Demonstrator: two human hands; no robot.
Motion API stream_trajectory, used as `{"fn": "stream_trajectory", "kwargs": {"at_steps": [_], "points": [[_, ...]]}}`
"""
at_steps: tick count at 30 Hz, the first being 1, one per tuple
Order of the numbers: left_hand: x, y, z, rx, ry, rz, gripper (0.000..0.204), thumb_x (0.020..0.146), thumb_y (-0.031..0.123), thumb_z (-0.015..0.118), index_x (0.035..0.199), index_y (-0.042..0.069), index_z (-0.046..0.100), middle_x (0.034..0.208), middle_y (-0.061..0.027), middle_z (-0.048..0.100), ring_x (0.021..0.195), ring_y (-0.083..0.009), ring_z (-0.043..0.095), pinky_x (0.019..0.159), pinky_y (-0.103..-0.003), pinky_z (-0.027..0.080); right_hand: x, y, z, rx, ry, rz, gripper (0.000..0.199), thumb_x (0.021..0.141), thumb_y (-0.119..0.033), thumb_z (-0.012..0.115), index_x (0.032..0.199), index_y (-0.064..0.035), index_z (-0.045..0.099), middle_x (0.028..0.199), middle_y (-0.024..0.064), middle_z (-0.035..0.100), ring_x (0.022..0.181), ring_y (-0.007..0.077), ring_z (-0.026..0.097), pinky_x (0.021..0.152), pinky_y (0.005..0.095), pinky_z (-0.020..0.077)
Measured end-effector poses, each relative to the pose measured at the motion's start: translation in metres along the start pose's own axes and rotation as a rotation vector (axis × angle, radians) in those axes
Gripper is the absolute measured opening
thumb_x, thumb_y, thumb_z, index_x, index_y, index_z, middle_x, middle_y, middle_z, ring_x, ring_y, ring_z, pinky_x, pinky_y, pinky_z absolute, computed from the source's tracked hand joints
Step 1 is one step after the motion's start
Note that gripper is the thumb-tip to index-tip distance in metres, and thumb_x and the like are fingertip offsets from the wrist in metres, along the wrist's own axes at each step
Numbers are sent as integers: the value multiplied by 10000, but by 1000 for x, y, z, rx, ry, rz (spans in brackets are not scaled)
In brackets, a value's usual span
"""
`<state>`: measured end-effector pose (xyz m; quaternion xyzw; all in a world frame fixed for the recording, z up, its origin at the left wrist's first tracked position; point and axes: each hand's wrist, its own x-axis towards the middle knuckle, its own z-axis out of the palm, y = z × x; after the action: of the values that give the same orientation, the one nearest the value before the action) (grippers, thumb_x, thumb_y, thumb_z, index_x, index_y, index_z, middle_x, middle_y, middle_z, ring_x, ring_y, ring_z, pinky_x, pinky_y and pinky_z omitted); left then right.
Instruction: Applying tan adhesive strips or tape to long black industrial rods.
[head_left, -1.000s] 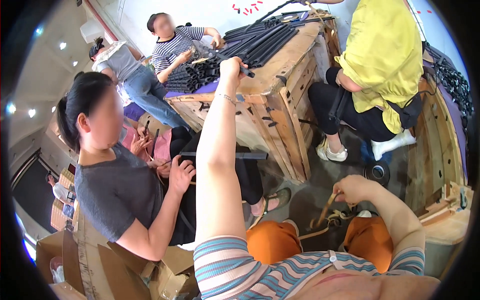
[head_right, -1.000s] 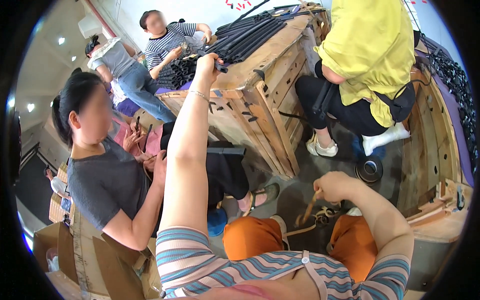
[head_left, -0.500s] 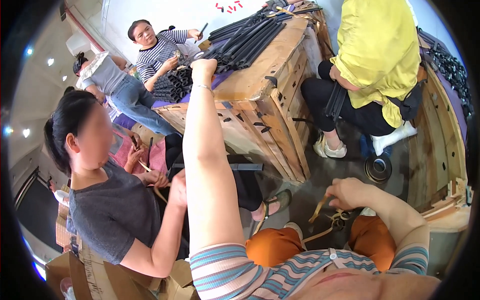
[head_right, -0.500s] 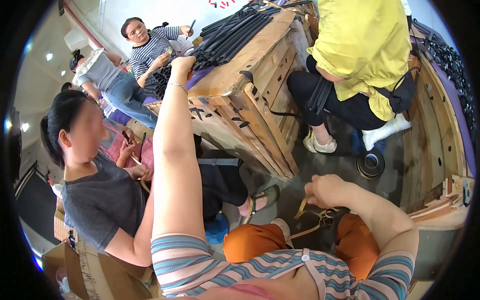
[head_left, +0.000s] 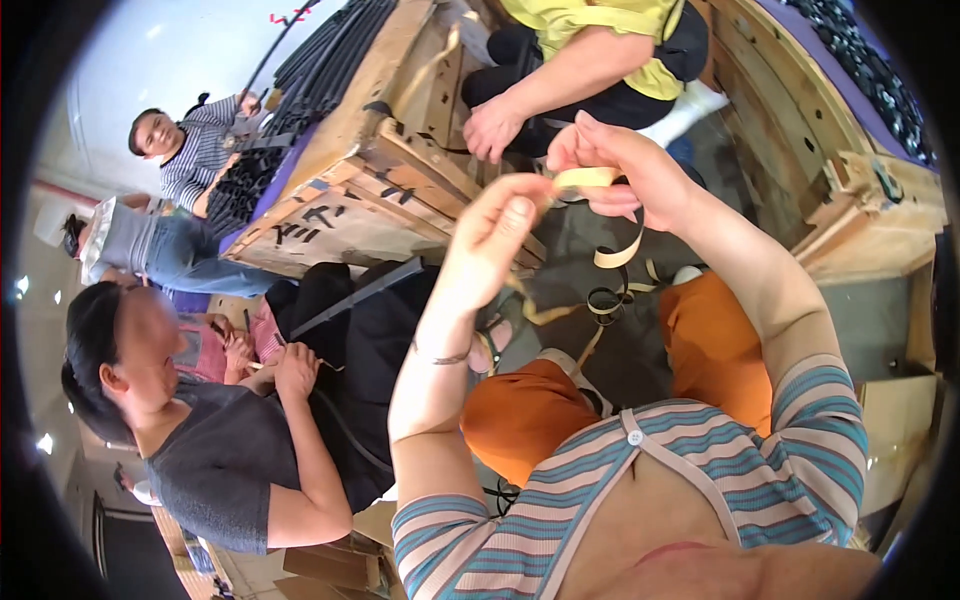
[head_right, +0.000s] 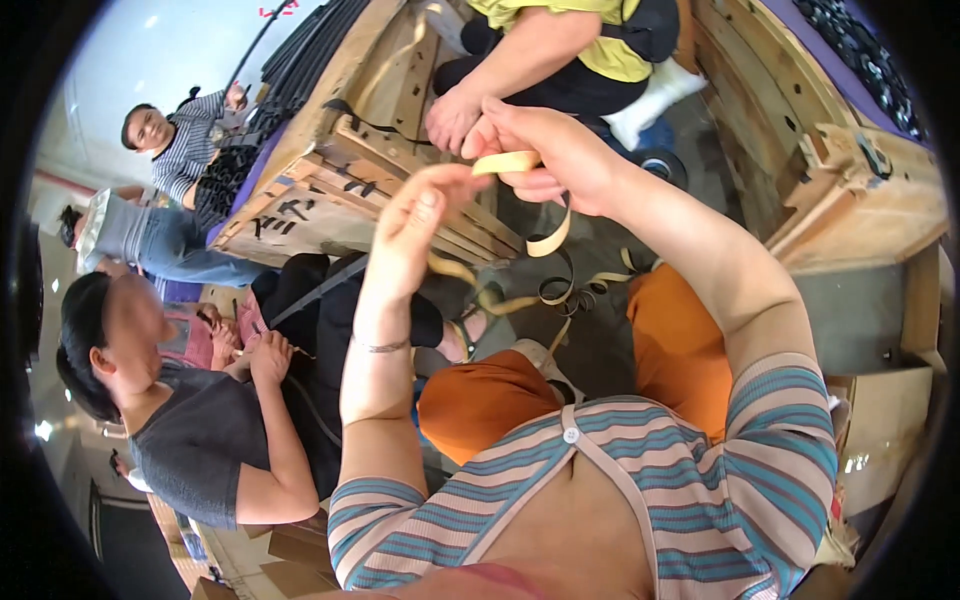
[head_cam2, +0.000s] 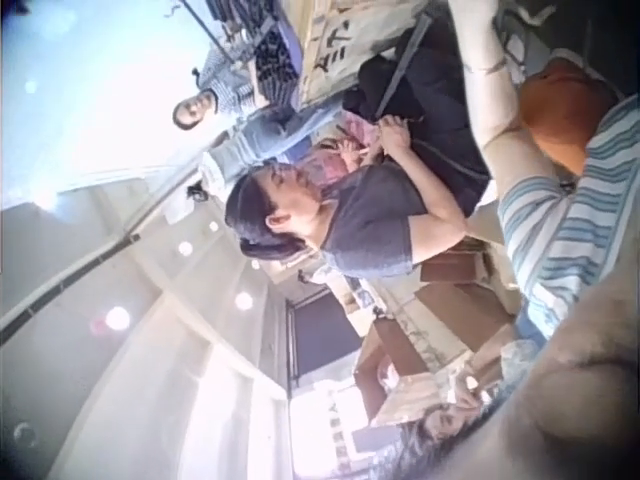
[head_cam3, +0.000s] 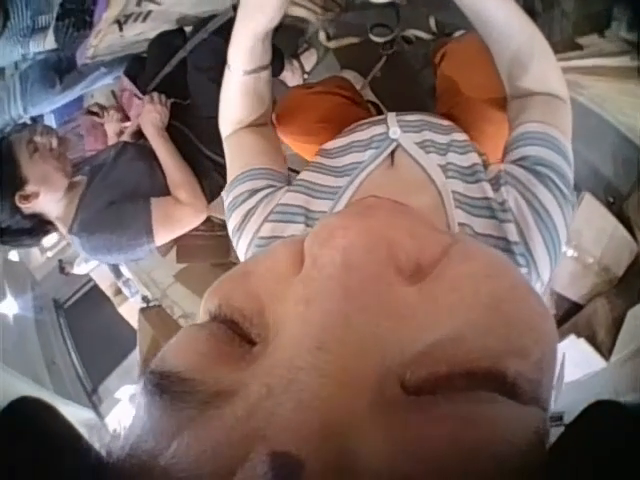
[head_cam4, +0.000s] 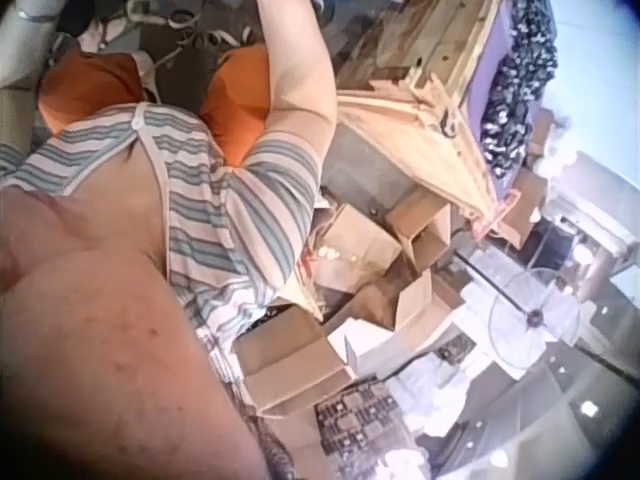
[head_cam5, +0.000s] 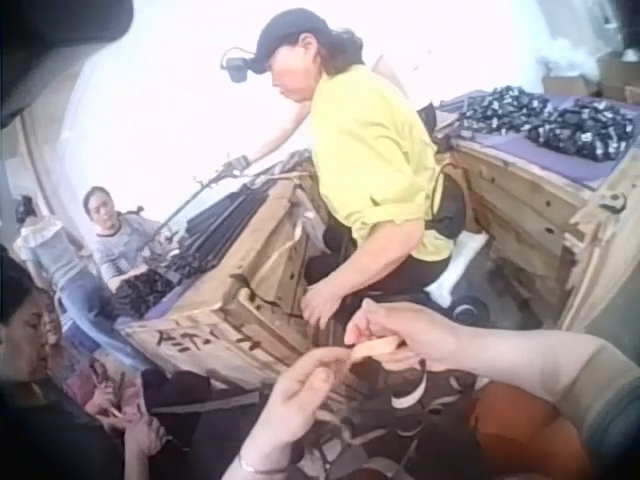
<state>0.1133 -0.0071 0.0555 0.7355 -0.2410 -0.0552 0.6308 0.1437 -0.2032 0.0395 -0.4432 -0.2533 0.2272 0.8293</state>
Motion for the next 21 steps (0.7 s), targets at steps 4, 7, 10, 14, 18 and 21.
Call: {"fn": "stream_trajectory", "kwargs": {"at_steps": [4, 7, 10, 14, 18, 21], "points": [[-1, -18, 21, -235, -28, -39, 183, 904, 171, 516, 926, -5, 563, 736, -27, 571, 656, -79, 521, 638, -195, 411, -13, 7, -9, 24, -34, -17, 406, 937, -410, 366, 892, -32, 507, 637, -34, 457, 385, -3, 249, 363, 157, 198], [1, -22, 12, -428, -1, -40, 135, 873, 123, 545, 890, -11, 545, 586, 7, 418, 512, -80, 355, 487, -212, 295, -18, 8, -16, 1, -36, 40, 317, 929, -323, 432, 888, -20, 515, 627, -34, 443, 407, 2, 269, 374, 157, 202], [5, -22, 0, -547, -16, -40, 107, 864, 118, 531, 851, 12, 537, 571, 23, 361, 481, -68, 303, 441, -204, 227, -20, 8, -31, -61, -111, 115, 194, 900, -199, 510, 918, -9, 544, 665, -22, 468, 450, 2, 303, 398, 153, 210], [13, -21, 2, -638, 114, -60, 53, 829, 69, 529, 836, 21, 508, 548, 43, 311, 453, -52, 264, 422, -205, 202, -33, 2, -44, -419, -119, 146, 233, 888, -169, 525, 1017, 12, 594, 729, -3, 559, 508, 19, 394, 440, 168, 303], [0, -36, -27, -591, 125, -40, 69, 826, 89, 523, 801, 36, 486, 542, 51, 284, 450, -46, 255, 412, -197, 203, -25, 9, -45, -502, -250, 178, 260, 895, -265, 518, 947, -51, 657, 682, -8, 598, 531, 31, 439, 462, 187, 345], [0, -40, -22, -515, 123, -101, 63, 837, 83, 507, 796, 38, 488, 532, 41, 301, 450, -54, 258, 413, -201, 192, -33, 4, -37, -363, -309, 187, 288, 913, -264, 487, 870, -25, 641, 596, -14, 524, 472, 35, 397, 433, 182, 303]]}}
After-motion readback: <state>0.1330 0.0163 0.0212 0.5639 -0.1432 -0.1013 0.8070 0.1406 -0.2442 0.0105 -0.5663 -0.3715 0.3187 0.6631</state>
